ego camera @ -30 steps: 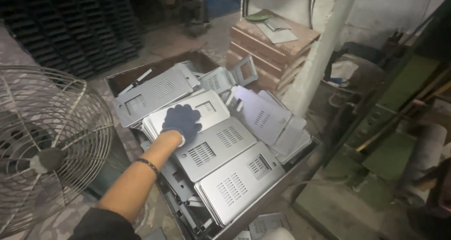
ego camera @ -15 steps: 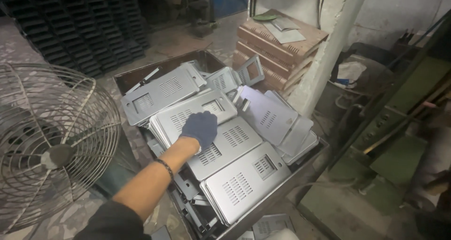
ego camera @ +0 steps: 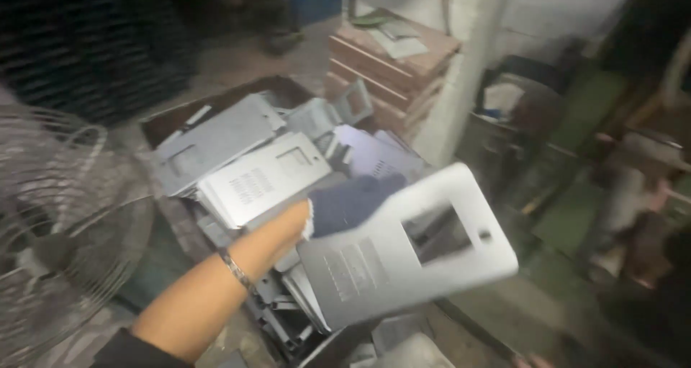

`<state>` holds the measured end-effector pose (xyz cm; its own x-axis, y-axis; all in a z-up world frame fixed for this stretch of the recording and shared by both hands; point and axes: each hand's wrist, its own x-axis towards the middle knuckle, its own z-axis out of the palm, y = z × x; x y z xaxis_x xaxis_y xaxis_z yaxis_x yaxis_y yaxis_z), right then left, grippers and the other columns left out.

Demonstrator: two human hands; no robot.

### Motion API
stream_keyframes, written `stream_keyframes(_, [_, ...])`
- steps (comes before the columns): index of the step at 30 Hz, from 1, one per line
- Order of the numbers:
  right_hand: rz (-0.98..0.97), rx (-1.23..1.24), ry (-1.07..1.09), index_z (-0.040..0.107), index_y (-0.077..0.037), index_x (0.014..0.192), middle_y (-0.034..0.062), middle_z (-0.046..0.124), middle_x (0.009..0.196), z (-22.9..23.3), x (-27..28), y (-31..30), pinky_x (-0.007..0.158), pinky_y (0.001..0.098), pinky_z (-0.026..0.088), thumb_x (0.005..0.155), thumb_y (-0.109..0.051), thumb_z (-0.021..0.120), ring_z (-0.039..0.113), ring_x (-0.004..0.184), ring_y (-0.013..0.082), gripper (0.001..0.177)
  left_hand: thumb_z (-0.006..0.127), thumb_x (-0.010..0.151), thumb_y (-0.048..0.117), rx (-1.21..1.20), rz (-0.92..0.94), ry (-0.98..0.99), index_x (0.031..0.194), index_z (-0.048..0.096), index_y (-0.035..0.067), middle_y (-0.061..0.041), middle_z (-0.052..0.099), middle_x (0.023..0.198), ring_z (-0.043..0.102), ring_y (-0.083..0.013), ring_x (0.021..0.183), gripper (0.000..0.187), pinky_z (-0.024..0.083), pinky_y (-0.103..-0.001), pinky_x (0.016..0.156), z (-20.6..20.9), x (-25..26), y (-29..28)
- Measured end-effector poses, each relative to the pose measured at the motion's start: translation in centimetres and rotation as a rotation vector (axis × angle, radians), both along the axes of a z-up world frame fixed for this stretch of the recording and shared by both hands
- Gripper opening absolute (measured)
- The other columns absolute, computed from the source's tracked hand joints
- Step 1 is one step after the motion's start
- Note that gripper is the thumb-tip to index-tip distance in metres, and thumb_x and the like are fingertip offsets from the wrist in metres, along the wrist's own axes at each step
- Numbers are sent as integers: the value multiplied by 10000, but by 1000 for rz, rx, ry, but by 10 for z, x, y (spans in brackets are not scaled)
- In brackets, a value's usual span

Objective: The person places a perforated metal faceplate under a press machine, operates the press to punch the panel with visible sparks, then removes the pressed panel and stacks it with finished panels, repeating the cycle with new panels.

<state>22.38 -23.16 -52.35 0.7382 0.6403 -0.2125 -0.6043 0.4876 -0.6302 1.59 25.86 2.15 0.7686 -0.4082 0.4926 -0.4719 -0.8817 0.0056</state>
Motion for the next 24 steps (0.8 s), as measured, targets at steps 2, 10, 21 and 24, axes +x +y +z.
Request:
stream_keyframes(2, [-55,-2,16,379,13,1467,281,496,1473,117,-51,24,1032,581,452,930,-235,479,530,1307,427,600,363,1024,262,-338,78,577,1376,521,101,-266,639,1258,633,-430,1135,418,474,-492,983,6,1,-47])
stream_keyframes(10, [-309,-415,-119,570,113,1319,280,694,1249,438,-208,142,984,563,553,909,-95,640,672,1174,385,464,463,1038,364,-361,29,431,1188,628,94,-226,701,1086,676,-445,994,351,517,-544,853,26,6,-115])
stream_keyframes(21, [-633,-288,69,525,45,1371,185,642,1314,423,-203,103,1068,449,497,967,-217,578,632,1236,308,484,601,1058,106,-962,-593,908,1221,631,51,-85,669,1149,661,-197,1017,175,572,-342,851,-204,-12,-205])
stream_keyframes(24, [-714,-213,126,543,58,1364,180,653,1299,439,-213,107,1086,448,482,948,-211,583,627,1243,316,497,637,990,153,-2235,-201,1064,1235,666,44,-97,685,1132,674,-169,950,270,582,-307,784,-140,-5,-228])
